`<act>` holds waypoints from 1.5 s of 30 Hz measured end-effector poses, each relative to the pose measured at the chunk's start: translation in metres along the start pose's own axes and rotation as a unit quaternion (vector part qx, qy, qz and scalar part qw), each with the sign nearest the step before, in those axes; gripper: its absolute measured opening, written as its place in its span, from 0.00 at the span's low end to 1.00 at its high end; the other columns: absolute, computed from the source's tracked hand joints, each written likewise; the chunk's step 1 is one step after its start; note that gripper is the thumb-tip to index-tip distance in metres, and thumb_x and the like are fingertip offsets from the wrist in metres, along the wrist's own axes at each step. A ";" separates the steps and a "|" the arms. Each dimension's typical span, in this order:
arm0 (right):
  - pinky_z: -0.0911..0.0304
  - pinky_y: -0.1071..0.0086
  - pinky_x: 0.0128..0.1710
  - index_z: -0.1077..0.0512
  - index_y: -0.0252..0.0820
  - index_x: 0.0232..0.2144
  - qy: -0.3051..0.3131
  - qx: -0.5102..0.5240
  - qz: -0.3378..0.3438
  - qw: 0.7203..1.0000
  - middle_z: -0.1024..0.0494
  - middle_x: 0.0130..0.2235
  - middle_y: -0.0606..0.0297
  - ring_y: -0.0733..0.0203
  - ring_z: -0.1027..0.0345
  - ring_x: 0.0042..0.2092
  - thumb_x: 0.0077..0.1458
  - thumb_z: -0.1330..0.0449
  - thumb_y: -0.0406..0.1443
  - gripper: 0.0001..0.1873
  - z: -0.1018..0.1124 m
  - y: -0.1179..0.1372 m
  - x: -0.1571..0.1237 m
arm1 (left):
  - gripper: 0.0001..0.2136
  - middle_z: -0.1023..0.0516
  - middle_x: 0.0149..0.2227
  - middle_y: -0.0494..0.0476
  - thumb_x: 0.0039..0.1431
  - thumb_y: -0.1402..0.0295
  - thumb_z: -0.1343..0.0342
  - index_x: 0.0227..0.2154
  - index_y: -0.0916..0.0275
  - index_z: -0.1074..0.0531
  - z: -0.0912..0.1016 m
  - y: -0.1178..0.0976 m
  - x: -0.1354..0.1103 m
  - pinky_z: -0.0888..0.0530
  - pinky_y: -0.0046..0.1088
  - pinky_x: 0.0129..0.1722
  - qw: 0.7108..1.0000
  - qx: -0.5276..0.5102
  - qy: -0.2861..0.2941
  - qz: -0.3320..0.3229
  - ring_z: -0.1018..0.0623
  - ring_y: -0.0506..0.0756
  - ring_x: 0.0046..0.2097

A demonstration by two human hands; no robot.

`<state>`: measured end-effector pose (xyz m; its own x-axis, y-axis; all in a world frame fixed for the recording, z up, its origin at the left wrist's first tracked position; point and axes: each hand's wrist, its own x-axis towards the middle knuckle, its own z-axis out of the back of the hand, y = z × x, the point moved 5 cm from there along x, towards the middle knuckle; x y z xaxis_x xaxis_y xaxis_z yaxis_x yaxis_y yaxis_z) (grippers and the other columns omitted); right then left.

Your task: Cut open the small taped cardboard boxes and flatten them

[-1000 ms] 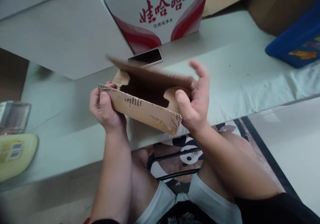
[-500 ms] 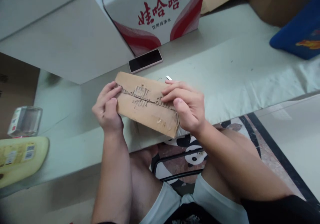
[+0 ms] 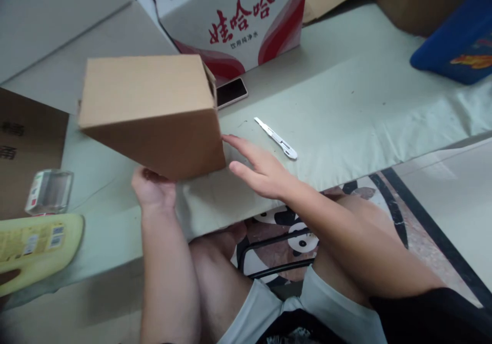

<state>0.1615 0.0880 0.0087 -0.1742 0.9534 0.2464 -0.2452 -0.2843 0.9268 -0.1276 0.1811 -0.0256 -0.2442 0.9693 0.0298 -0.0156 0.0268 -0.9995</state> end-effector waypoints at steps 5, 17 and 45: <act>0.64 0.39 0.73 0.36 0.54 0.66 0.011 -0.101 0.072 0.992 0.40 0.71 0.59 0.42 0.56 0.75 0.62 0.47 0.57 0.34 -0.010 0.016 -0.001 | 0.30 0.20 0.41 0.63 0.55 0.38 0.53 0.40 0.60 0.24 -0.042 0.000 -0.025 0.24 0.31 0.31 0.987 -0.052 0.109 0.107 0.19 0.59 0.42; 0.42 0.40 0.65 0.29 0.55 0.52 -0.225 -0.133 0.088 0.961 0.35 0.63 0.58 0.38 0.43 0.67 0.59 0.45 0.48 0.20 0.025 0.039 -0.019 | 0.23 0.17 0.31 0.65 0.53 0.47 0.38 0.37 0.64 0.21 -0.074 0.007 -0.081 0.42 0.24 0.15 0.821 0.118 0.449 0.333 0.25 0.52 0.19; 0.36 0.60 0.29 0.37 0.45 0.65 -0.093 -0.339 -0.314 0.882 0.22 0.28 0.61 0.52 0.32 0.27 0.50 0.41 0.37 0.39 0.065 -0.036 -0.003 | 0.22 0.28 0.43 0.57 0.52 0.51 0.41 0.46 0.57 0.34 -0.038 -0.040 -0.032 0.26 0.34 0.47 0.990 -0.023 -0.015 -0.141 0.24 0.57 0.47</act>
<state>0.2326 0.1022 -0.0066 0.3427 0.9265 -0.1554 -0.7621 0.3709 0.5307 -0.0821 0.1587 0.0128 -0.2654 0.9137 0.3079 -0.0431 0.3078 -0.9505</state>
